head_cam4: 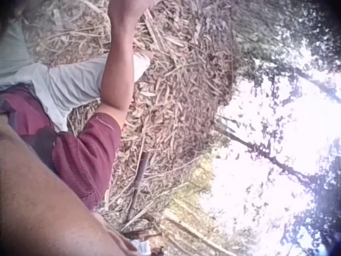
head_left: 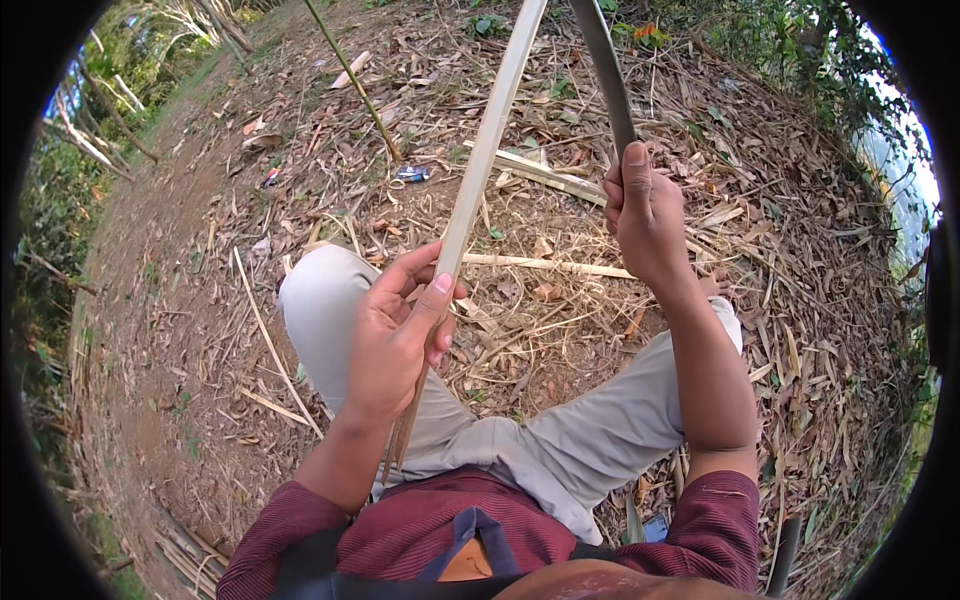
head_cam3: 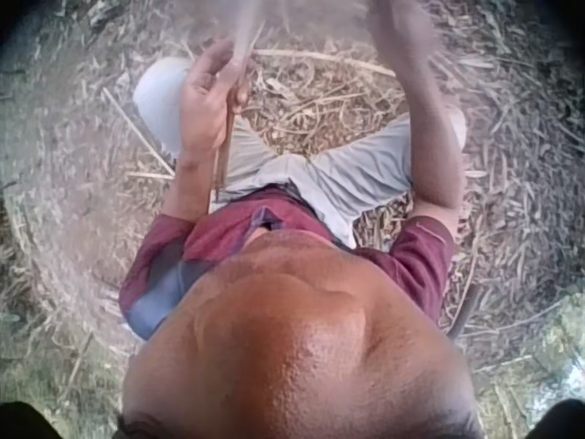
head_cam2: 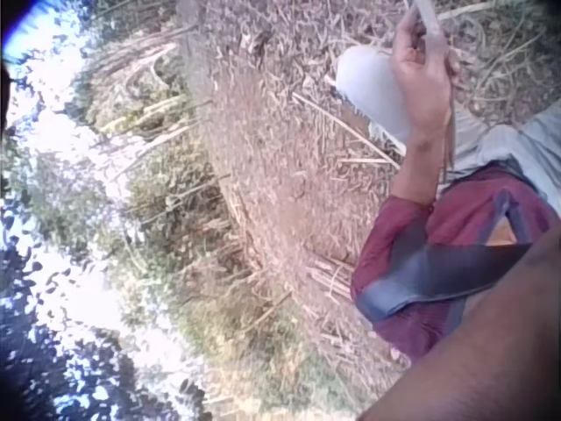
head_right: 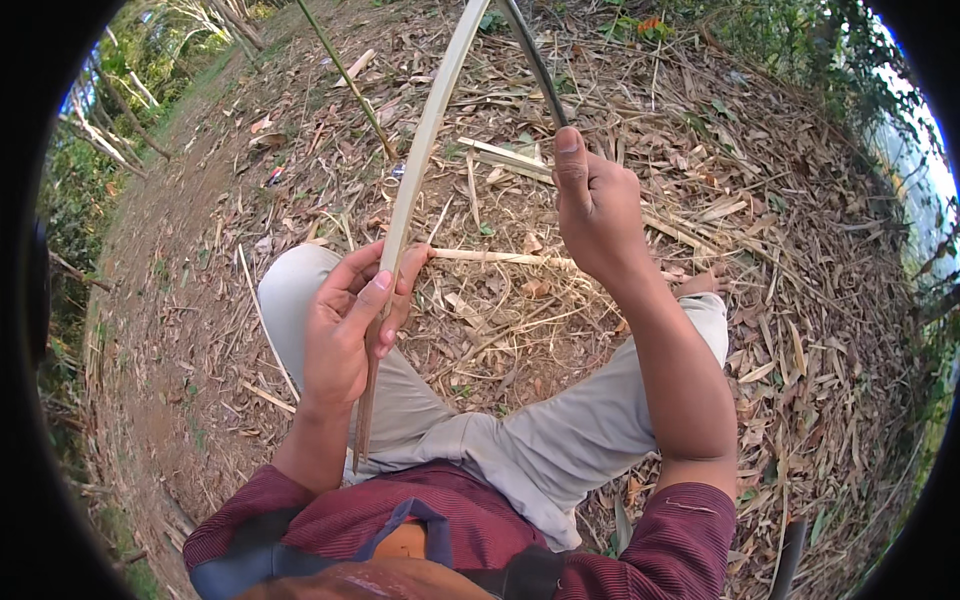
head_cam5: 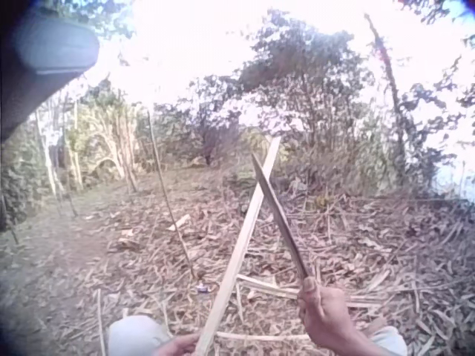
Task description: The person shaves a piece of bamboo by hand using a large knife while sitting on the ground.
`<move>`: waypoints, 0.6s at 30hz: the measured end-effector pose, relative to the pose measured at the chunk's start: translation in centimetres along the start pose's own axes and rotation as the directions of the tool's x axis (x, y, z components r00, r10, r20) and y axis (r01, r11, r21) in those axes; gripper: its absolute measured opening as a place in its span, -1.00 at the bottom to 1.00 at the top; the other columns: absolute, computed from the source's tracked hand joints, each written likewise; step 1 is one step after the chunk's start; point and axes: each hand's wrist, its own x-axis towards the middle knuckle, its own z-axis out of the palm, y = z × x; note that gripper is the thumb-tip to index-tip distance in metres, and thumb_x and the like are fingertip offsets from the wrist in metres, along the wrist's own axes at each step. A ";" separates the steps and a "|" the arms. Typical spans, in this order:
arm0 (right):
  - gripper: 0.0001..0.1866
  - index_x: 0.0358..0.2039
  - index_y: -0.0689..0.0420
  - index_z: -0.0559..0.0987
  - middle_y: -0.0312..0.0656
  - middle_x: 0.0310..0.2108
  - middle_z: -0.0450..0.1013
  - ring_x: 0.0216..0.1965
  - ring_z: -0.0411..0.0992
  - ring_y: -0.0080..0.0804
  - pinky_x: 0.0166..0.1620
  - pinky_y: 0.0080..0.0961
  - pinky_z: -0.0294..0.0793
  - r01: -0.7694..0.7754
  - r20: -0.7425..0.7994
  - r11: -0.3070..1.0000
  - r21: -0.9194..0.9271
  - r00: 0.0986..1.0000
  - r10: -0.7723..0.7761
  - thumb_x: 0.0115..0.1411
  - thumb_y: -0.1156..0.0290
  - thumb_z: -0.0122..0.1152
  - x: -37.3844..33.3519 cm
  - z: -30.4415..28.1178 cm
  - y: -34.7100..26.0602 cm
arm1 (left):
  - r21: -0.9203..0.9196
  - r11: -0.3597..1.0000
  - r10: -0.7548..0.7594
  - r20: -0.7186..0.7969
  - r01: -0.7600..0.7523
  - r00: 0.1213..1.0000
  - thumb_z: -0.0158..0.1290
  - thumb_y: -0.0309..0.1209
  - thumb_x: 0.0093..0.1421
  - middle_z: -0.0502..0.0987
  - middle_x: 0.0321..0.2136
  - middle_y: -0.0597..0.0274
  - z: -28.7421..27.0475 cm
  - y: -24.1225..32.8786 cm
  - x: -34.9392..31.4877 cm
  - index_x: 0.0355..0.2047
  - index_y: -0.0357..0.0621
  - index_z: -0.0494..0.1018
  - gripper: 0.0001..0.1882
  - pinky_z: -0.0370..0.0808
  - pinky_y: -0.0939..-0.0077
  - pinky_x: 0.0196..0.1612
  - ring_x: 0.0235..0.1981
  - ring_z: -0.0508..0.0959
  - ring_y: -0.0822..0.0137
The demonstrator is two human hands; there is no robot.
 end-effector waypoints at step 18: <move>-0.70 -0.33 0.24 0.51 -0.46 -0.74 0.27 -0.74 0.21 -0.71 -0.67 -0.66 0.17 -0.266 0.149 0.844 0.465 0.964 0.221 0.23 0.24 0.34 -1.4 1.4 -2.5 | 0.057 0.866 -0.485 0.339 0.497 0.806 -0.23 -0.18 0.47 0.34 -0.57 0.33 -0.2 -2.4 -0.5 0.02 -0.33 0.35 -0.58 0.21 0.73 -0.66 -0.74 0.24 0.57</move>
